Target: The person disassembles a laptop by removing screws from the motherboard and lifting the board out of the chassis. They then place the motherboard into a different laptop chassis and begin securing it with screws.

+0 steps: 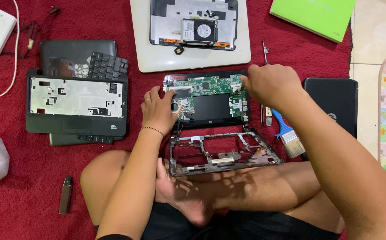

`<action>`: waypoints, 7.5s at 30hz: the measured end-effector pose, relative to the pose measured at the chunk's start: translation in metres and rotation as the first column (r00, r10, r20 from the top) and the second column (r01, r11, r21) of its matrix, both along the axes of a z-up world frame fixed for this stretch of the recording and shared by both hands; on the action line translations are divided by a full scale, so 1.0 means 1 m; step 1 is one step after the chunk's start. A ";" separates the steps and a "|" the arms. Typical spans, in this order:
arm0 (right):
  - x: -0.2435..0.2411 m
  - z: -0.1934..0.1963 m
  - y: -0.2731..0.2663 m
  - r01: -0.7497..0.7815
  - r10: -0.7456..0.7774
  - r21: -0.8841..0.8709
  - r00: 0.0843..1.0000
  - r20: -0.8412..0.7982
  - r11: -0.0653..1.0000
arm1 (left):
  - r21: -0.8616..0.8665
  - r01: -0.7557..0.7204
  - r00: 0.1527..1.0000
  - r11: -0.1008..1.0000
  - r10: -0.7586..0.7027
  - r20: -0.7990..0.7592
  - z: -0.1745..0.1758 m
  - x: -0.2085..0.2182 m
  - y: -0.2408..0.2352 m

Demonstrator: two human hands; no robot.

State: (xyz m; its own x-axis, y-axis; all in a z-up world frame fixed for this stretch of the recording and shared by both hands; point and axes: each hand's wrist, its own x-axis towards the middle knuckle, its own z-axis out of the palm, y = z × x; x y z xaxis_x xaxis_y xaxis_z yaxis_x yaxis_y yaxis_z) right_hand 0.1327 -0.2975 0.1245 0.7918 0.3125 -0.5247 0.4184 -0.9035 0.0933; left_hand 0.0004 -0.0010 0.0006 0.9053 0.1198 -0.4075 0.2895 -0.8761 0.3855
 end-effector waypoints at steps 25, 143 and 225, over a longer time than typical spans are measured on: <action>0.003 0.002 0.005 0.023 -0.023 0.004 0.999 -0.030 1.000 | 0.005 -0.012 0.999 1.000 0.012 -0.035 -0.001 0.001 0.000; -0.156 -0.064 -0.128 0.380 -0.479 0.862 0.857 -0.191 0.336 | -0.757 -0.026 0.941 0.653 0.271 0.201 0.051 -0.125 0.043; -0.141 -0.126 -0.003 -0.320 0.120 0.451 0.901 0.418 0.833 | -0.377 -0.394 0.918 0.838 0.377 -0.121 -0.078 -0.072 0.038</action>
